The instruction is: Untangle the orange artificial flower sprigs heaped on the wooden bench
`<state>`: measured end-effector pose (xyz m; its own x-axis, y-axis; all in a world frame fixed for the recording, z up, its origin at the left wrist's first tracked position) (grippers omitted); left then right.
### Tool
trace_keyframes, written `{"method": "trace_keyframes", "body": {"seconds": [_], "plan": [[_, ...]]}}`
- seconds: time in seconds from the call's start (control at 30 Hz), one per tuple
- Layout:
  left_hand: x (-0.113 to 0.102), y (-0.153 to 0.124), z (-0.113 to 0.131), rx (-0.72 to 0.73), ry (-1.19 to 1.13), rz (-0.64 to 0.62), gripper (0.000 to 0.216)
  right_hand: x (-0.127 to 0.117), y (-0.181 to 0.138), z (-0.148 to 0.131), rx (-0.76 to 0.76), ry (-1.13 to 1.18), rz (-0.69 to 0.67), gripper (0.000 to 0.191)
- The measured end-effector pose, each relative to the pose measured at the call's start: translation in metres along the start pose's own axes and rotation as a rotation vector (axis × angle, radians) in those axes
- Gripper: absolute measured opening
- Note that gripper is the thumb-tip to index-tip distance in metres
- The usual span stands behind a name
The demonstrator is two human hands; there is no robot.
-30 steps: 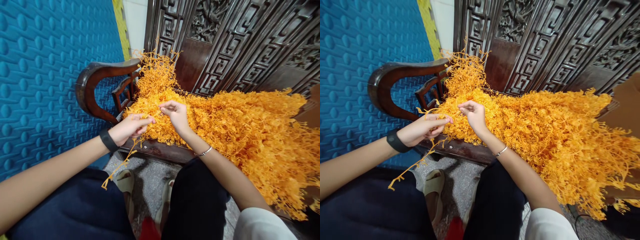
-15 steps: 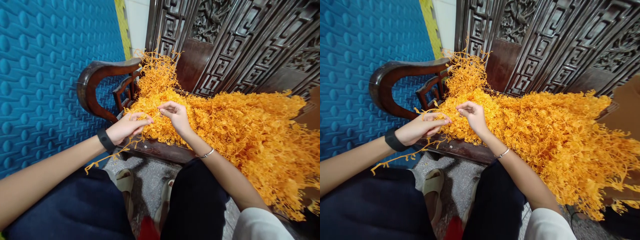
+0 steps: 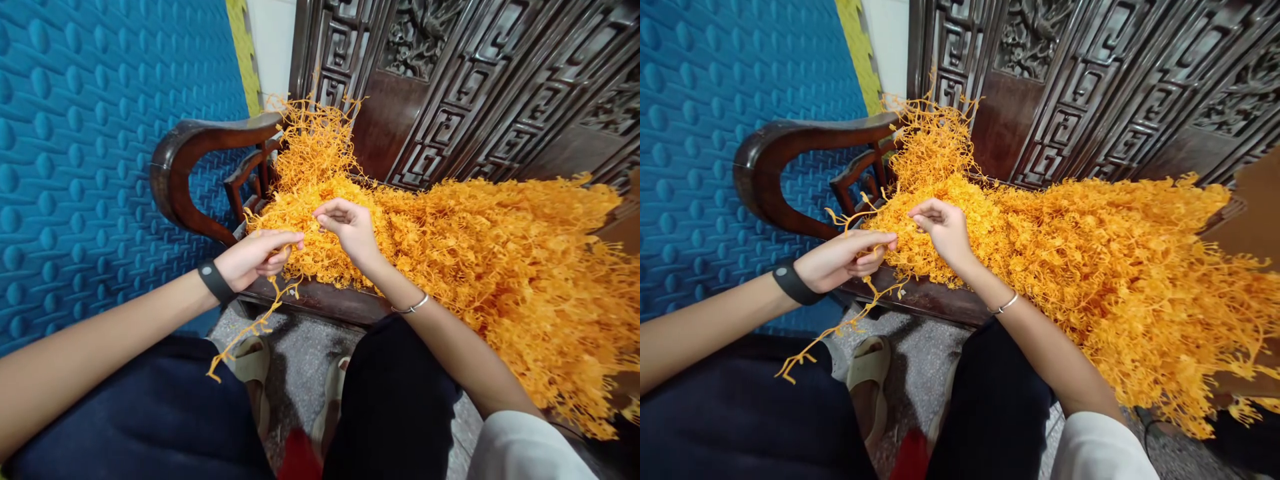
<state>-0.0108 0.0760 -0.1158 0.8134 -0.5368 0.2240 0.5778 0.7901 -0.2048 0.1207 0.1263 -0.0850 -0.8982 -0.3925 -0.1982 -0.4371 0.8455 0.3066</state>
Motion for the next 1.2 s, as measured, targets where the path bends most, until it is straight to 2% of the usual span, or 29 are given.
{"method": "trace_keyframes", "body": {"seconds": [0.27, 0.47, 0.57, 0.73, 0.8, 1.0, 1.2], "plan": [[0.009, 0.005, 0.007, 0.009, -0.091, 0.017, 0.023, -0.009, 0.002, -0.004, -0.004, -0.026, 0.133, 0.007], [0.013, 0.011, 0.007, 0.029, -0.187, -0.027, 0.023, -0.014, 0.008, -0.007, -0.013, -0.028, 0.142, 0.006], [0.012, 0.01, 0.01, 0.059, -0.159, -0.013, 0.022, -0.016, 0.008, -0.012, -0.042, -0.008, 0.11, 0.007], [0.008, 0.007, 0.012, 0.056, -0.022, 0.086, 0.021, -0.007, 0.003, -0.013, -0.004, 0.066, -0.105, 0.016], [0.007, 0.006, 0.011, 0.039, 0.025, 0.111, 0.022, -0.005, 0.0, -0.011, 0.037, 0.052, -0.145, 0.019], [0.009, 0.005, 0.011, 0.039, 0.116, 0.128, 0.02, -0.008, -0.002, 0.003, 0.16, 0.063, -0.143, 0.029], [0.01, 0.007, 0.011, -0.005, 0.155, 0.069, 0.019, -0.012, -0.001, -0.002, 0.038, -0.047, -0.034, 0.032]]}}
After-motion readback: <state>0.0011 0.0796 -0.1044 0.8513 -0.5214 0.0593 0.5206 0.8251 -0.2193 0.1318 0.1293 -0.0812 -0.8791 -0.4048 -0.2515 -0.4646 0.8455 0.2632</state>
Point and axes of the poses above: each hand's wrist, its own y-axis towards the middle knuckle, its own x-axis out of the palm, z = x × y, the point moved 6 cm from there along y, towards the middle knuckle, and after that the axes turned 12 degrees about -z, right-handed, at the moved point
